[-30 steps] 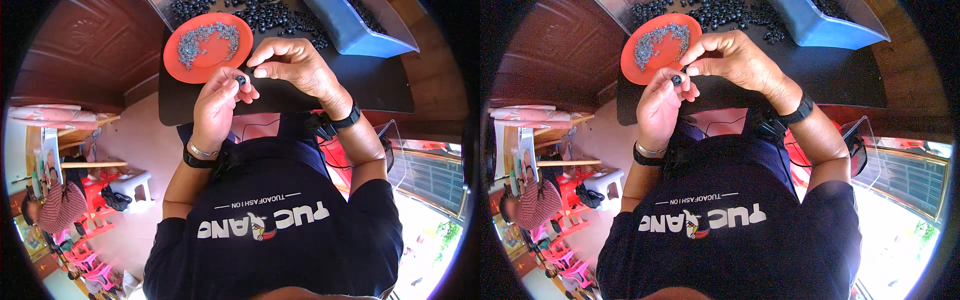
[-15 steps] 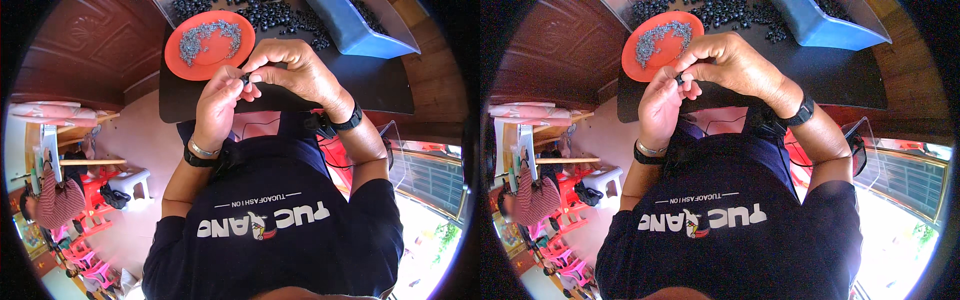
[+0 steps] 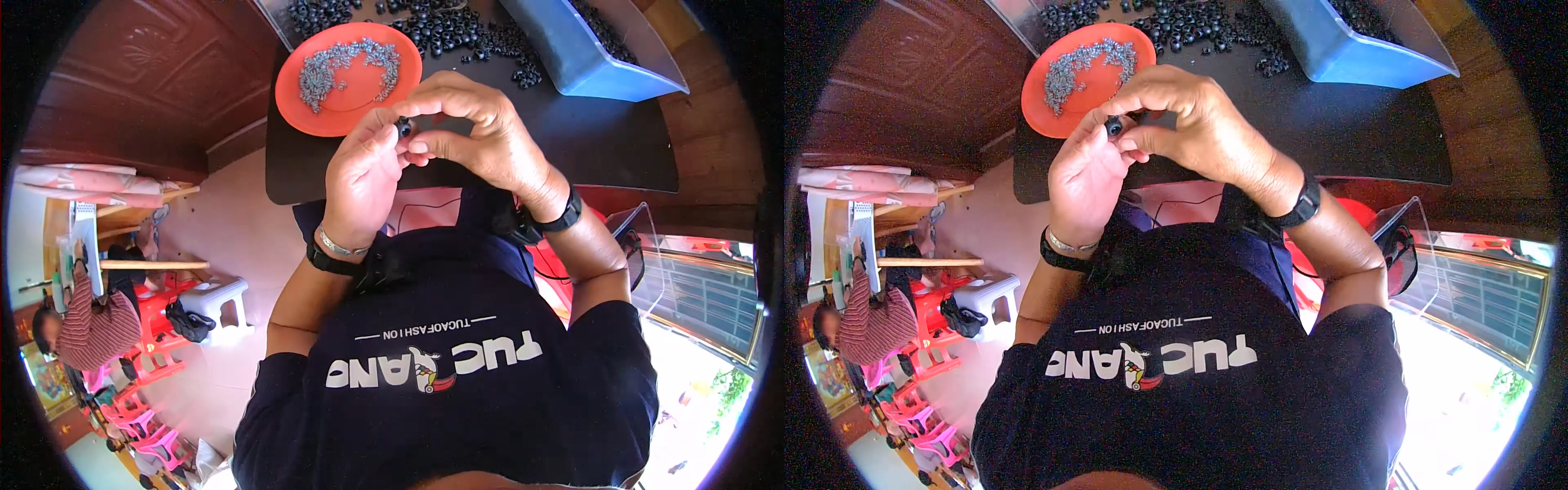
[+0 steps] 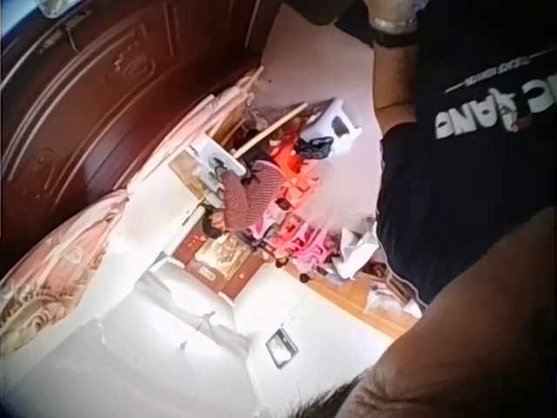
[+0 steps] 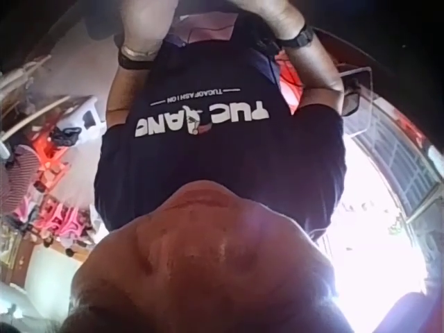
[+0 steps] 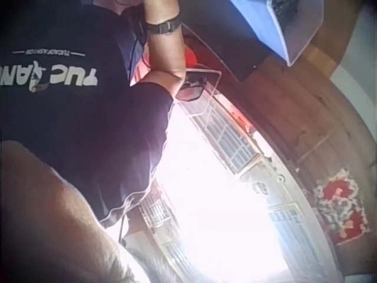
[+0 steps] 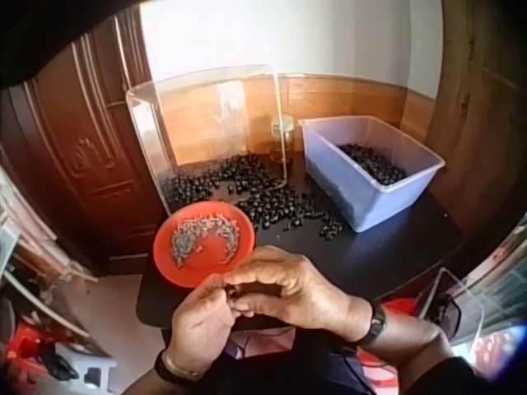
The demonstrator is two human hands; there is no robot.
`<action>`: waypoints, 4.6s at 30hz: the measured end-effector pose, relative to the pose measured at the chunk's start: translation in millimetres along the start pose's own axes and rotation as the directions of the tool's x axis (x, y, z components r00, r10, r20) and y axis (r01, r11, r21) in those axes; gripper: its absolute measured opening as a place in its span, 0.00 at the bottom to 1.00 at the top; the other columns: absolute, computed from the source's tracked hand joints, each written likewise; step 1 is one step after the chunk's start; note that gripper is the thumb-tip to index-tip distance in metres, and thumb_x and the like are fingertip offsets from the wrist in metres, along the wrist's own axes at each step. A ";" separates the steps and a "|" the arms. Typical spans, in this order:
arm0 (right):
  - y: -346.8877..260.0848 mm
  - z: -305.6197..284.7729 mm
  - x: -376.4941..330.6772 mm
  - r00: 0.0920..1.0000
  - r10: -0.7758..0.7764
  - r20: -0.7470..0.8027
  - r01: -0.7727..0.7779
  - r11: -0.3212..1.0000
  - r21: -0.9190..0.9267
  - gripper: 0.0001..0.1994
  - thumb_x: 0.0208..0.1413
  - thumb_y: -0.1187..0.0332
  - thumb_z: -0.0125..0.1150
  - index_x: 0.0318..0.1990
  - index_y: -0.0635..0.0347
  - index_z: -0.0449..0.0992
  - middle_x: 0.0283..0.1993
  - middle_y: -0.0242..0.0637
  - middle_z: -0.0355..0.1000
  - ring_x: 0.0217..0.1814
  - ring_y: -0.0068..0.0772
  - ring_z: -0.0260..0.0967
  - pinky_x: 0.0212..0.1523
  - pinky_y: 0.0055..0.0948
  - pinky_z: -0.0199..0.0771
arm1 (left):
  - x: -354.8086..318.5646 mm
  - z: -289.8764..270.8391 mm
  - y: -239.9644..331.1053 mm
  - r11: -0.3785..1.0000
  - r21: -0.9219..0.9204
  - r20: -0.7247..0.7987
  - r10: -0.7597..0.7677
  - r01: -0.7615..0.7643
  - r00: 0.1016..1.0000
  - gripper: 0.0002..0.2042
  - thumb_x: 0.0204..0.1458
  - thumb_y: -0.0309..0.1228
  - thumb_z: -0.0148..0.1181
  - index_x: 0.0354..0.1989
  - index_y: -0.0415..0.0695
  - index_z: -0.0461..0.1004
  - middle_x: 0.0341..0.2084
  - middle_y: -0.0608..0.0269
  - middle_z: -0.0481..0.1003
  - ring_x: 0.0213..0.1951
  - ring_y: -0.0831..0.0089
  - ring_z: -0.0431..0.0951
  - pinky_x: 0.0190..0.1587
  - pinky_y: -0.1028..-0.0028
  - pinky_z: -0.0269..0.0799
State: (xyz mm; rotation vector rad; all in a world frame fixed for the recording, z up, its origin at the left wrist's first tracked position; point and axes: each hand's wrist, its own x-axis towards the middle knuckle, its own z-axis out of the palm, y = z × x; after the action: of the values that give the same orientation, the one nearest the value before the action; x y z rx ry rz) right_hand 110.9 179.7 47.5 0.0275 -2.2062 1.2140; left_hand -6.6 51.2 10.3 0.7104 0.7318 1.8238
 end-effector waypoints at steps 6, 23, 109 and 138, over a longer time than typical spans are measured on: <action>2.9 18.7 -7.9 0.978 0.022 -0.209 -0.019 1.000 0.014 0.16 0.41 0.78 0.69 0.42 0.58 0.79 0.43 0.34 0.74 0.45 0.29 0.69 0.47 0.28 0.69 | 2.5 6.3 2.0 0.999 -0.036 0.005 -0.013 0.013 1.000 0.15 0.61 0.34 0.45 0.49 0.37 0.67 0.45 0.60 0.69 0.44 0.75 0.69 0.47 0.71 0.65; -4.2 25.3 -7.5 0.950 -0.189 -0.250 0.105 0.943 -0.316 0.16 0.40 0.76 0.69 0.40 0.57 0.77 0.40 0.35 0.75 0.43 0.36 0.71 0.46 0.33 0.70 | 1.0 9.1 3.1 0.993 -0.122 0.032 0.004 0.000 0.999 0.16 0.61 0.32 0.43 0.51 0.34 0.66 0.44 0.60 0.68 0.48 0.70 0.68 0.54 0.70 0.62; 93.1 -85.9 65.1 0.919 0.391 0.053 -0.133 0.433 -0.892 0.08 0.48 0.67 0.54 0.33 0.54 0.78 0.33 0.39 0.76 0.38 0.44 0.74 0.40 0.39 0.72 | -4.1 -45.6 -1.6 0.999 0.051 0.015 -0.018 0.017 1.000 0.12 0.61 0.34 0.43 0.39 0.38 0.69 0.32 0.58 0.72 0.36 0.68 0.74 0.42 0.72 0.67; 21.0 -1.5 -2.6 0.966 0.257 0.006 -0.222 0.822 0.524 0.10 0.57 0.76 0.57 0.46 0.65 0.75 0.40 0.30 0.74 0.41 0.20 0.70 0.44 0.22 0.72 | 10.7 -15.8 2.7 0.996 0.050 0.050 -0.080 0.078 0.996 0.14 0.61 0.35 0.41 0.45 0.38 0.68 0.37 0.56 0.73 0.38 0.64 0.75 0.43 0.68 0.68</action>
State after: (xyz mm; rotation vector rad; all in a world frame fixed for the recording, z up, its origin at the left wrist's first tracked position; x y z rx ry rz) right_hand 107.5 192.3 30.8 -0.0725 -1.7956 1.9024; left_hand -23.4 57.8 3.7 0.7472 0.7606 1.7152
